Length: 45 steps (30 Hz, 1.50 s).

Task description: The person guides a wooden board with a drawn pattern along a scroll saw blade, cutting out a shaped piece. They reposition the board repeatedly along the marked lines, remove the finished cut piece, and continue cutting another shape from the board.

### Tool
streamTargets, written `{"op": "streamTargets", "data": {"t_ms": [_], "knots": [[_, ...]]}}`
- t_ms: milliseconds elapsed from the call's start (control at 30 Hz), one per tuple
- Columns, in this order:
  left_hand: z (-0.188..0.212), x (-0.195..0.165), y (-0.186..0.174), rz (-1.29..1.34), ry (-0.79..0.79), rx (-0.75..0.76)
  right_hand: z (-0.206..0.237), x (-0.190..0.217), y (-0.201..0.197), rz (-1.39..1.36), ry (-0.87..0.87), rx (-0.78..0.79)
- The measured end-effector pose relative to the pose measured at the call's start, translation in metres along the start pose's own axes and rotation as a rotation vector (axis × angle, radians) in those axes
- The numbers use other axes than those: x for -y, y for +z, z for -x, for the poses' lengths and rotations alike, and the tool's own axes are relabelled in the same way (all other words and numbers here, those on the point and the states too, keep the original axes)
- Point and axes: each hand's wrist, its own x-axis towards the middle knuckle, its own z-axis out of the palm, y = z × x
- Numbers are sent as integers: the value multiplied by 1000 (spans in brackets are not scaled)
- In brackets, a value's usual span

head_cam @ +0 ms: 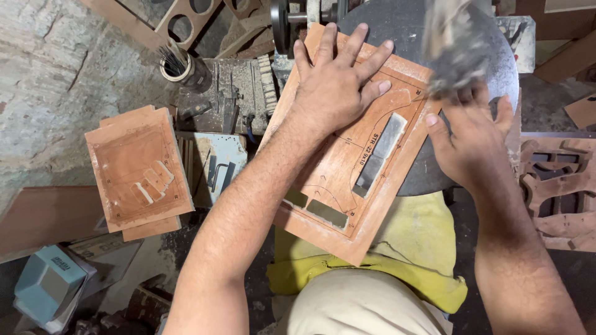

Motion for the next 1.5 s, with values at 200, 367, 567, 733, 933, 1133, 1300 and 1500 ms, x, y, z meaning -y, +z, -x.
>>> {"op": "streamTargets", "data": {"t_ms": [200,367,567,733,933,1133,1300,1500], "knots": [[-5,5,-15,-22,11,37,-16,-6,-15,-4,7,56],[4,10,-15,-19,31,-6,-21,-13,-12,23,-26,68],[16,10,-13,14,18,-46,-25,-15,-6,4,-62,35],[26,6,-14,7,-12,-18,-31,-11,-7,27,24,87],[41,3,-17,-12,-12,-63,-42,-12,-13,-38,-42,99],[55,0,-17,-15,-27,-95,-53,-20,-14,-23,-67,183],[64,-3,-20,2,-29,-87,-61,-20,-19,15,-199,156],[83,-12,-16,57,-30,-163,-69,-24,-27,33,37,390]]}}
